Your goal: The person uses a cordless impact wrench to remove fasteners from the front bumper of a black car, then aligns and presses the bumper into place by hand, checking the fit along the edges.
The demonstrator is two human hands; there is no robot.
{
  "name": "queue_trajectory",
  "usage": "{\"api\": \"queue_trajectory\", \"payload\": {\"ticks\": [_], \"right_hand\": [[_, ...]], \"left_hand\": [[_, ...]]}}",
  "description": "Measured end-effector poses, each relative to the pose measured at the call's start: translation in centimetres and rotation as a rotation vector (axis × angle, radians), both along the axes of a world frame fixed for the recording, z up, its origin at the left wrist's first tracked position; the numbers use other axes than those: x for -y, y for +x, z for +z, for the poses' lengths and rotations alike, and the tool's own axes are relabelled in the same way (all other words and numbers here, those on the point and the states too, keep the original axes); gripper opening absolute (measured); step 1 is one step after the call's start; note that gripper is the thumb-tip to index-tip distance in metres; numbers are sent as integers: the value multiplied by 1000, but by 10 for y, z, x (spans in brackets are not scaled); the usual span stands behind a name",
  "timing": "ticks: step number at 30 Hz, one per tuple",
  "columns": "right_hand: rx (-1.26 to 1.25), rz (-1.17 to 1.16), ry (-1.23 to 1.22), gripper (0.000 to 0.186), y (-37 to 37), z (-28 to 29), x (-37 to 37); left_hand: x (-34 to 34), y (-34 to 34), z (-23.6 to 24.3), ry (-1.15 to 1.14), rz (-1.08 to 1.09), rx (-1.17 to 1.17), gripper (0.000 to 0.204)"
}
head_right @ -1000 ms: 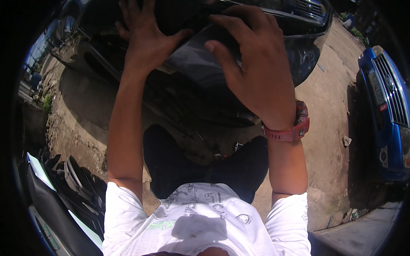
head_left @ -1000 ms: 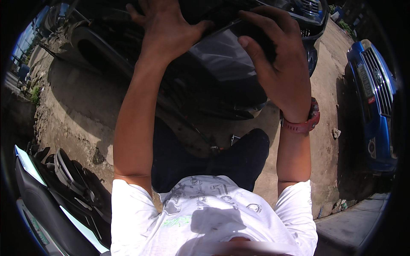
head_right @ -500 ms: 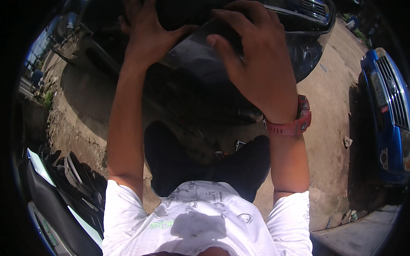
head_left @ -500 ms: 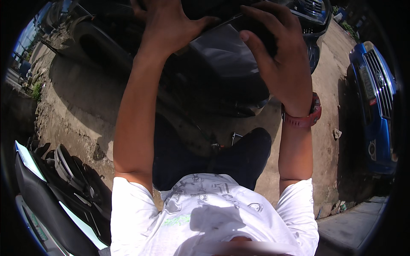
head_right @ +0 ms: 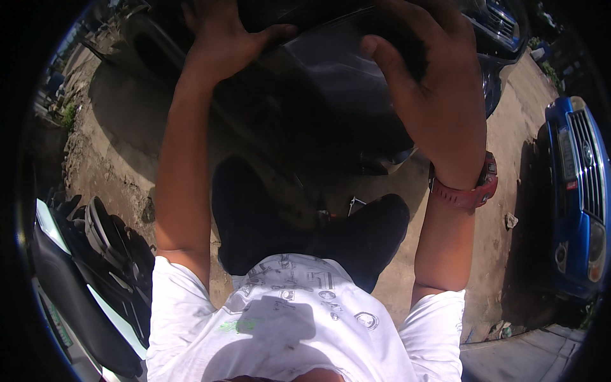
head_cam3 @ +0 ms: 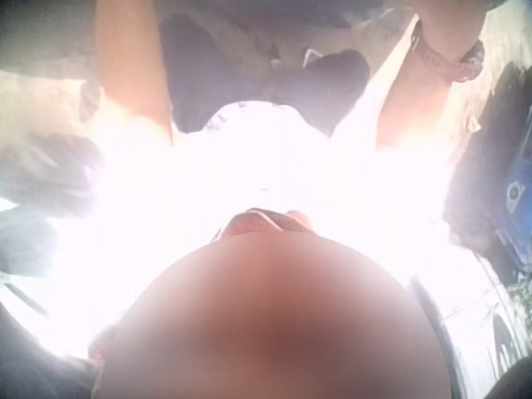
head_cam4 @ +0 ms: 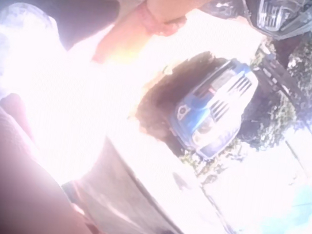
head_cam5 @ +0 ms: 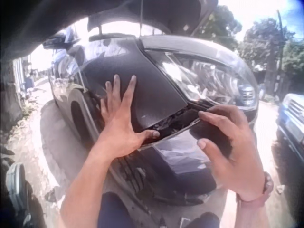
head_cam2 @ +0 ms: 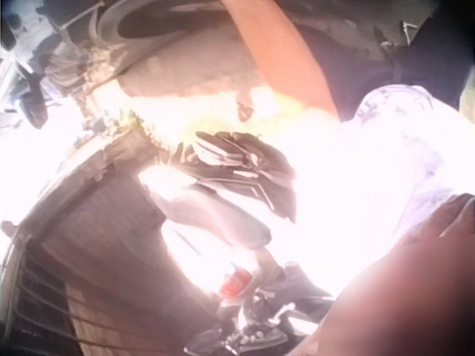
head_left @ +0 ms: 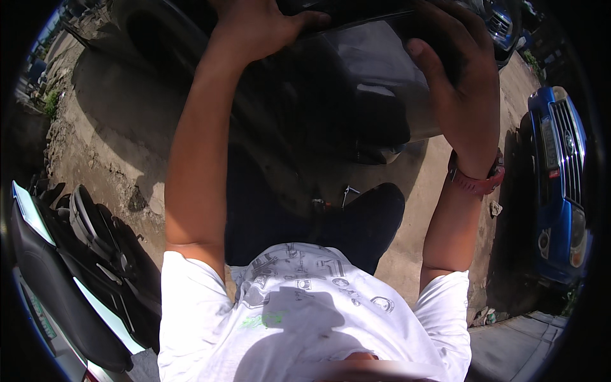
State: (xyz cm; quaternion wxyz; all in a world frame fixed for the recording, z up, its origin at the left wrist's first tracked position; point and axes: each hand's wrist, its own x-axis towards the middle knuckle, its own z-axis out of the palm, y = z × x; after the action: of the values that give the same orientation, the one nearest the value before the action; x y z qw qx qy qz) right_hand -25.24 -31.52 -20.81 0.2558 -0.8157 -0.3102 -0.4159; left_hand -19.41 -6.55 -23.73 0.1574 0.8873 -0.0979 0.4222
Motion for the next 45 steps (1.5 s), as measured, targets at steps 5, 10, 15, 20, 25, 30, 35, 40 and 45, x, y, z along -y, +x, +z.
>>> {"api": "queue_trajectory", "payload": {"ticks": [5,10,15,20,25,30,35,40,45], "right_hand": [[21,-13,-22,42,-2,-1,-2],[58,-36,-66,43,-2,-6,-2],[27,-19,-45,43,1,-5,-2],[54,-76,-75,42,-7,-7,-3],[27,5,-22,42,1,-6,-1],[49,-36,-73,43,-3,-7,-1],[82,-4,-23,46,-2,-8,-9],[40,17,4,47,-5,-11,-12],[-30,44,-23,47,-7,-6,-9]], "left_hand": [[-2,-1,-3,-35,-61,22,135],[-5,7,-8,-36,-48,31,132],[-4,6,-11,16,-13,77,135],[1,0,-8,30,68,20,142],[10,-2,-9,9,75,24,142],[-7,-17,-7,-21,-7,21,138],[-29,-31,-15,-6,74,14,135],[-39,-21,-17,64,110,41,137],[-32,-5,-18,105,141,128,139]]}}
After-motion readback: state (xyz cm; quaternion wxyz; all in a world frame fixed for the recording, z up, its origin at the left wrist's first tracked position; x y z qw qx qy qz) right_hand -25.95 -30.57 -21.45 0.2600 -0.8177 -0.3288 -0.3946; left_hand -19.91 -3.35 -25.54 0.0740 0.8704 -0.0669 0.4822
